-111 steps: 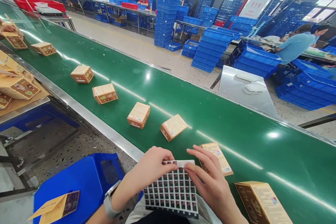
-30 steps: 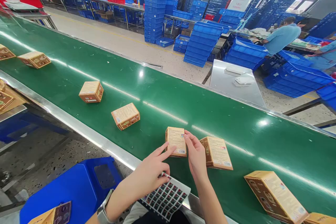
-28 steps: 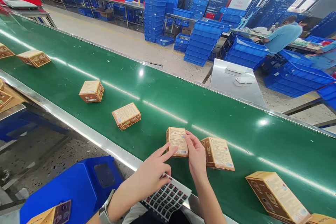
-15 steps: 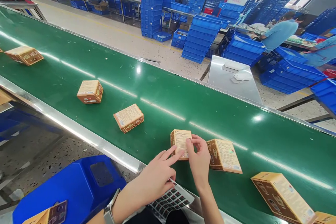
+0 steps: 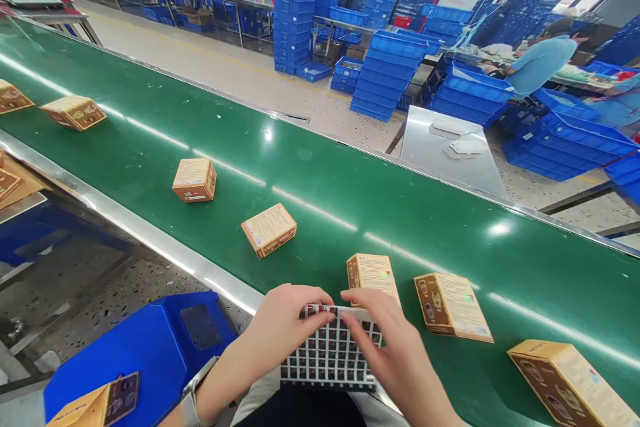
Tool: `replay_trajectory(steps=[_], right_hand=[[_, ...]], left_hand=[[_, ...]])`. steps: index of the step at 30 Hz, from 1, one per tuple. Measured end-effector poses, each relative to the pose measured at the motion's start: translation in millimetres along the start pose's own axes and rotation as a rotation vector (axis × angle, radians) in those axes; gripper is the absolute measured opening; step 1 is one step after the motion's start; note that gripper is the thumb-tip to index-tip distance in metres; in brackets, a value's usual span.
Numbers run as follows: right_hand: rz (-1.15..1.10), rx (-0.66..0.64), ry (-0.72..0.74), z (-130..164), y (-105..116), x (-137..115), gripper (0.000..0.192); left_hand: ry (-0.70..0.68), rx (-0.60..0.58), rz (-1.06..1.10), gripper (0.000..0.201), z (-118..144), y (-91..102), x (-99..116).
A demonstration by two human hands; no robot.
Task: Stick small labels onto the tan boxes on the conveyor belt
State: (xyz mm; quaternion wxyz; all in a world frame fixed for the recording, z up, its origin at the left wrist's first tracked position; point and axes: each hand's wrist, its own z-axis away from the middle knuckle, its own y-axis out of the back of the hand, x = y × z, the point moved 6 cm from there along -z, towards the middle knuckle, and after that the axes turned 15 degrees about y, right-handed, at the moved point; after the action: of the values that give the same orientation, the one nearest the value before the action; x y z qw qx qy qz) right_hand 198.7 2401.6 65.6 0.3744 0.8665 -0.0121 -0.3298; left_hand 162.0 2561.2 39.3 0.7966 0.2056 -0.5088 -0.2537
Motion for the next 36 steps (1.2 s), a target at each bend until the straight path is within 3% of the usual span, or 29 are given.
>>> replay_trajectory(steps=[3,7,11,13,15,17,19,21,25,30,36], right_hand=[[0.090,-0.025,0.149,0.6,-9.4,-15.9,0.019],[0.137,-0.022,0.171,2.2,-16.2,-9.7,0.017],[0.122,-0.015,0.234,5.3,-20.5,-13.5,0.017],[0.072,0.029,0.218,7.8,-21.3,-14.5,0.017],[-0.080,0.091,0.084,9.9,-23.4,-5.7,0.012],[-0.317,0.222,-0.155,12.6,-27.7,14.9,0.005],[-0.571,0.398,-0.396,14.7,-37.5,40.0,0.013],[-0.798,0.511,-0.542,10.7,-54.0,61.4,0.027],[-1.036,0.499,-0.608,-10.2,-86.9,84.8,0.038],[-0.898,0.446,-0.652,-26.0,-94.4,93.4,0.037],[-0.832,0.503,-0.737,-32.3,-91.8,101.4,0.035]], left_hand=[[0.072,0.012,0.139,0.018,4.2,10.9,-6.9],[0.108,-0.006,0.135,0.013,8.4,16.4,-12.9],[0.134,-0.035,0.094,0.023,10.4,14.6,-15.9],[0.139,0.003,0.104,0.022,9.3,17.4,-20.4],[0.088,0.132,0.100,0.019,6.0,28.3,-27.2],[0.015,0.299,0.078,0.018,1.7,44.0,-38.0],[-0.026,0.343,0.073,0.019,-4.9,53.7,-52.3],[-0.046,0.258,0.083,0.019,-11.1,54.3,-63.8],[-0.143,0.092,0.047,0.010,-5.3,40.6,-61.6],[-0.151,0.011,-0.044,0.007,3.2,12.6,-51.8],[-0.190,-0.029,-0.043,0.009,-2.2,-0.9,-49.7]])
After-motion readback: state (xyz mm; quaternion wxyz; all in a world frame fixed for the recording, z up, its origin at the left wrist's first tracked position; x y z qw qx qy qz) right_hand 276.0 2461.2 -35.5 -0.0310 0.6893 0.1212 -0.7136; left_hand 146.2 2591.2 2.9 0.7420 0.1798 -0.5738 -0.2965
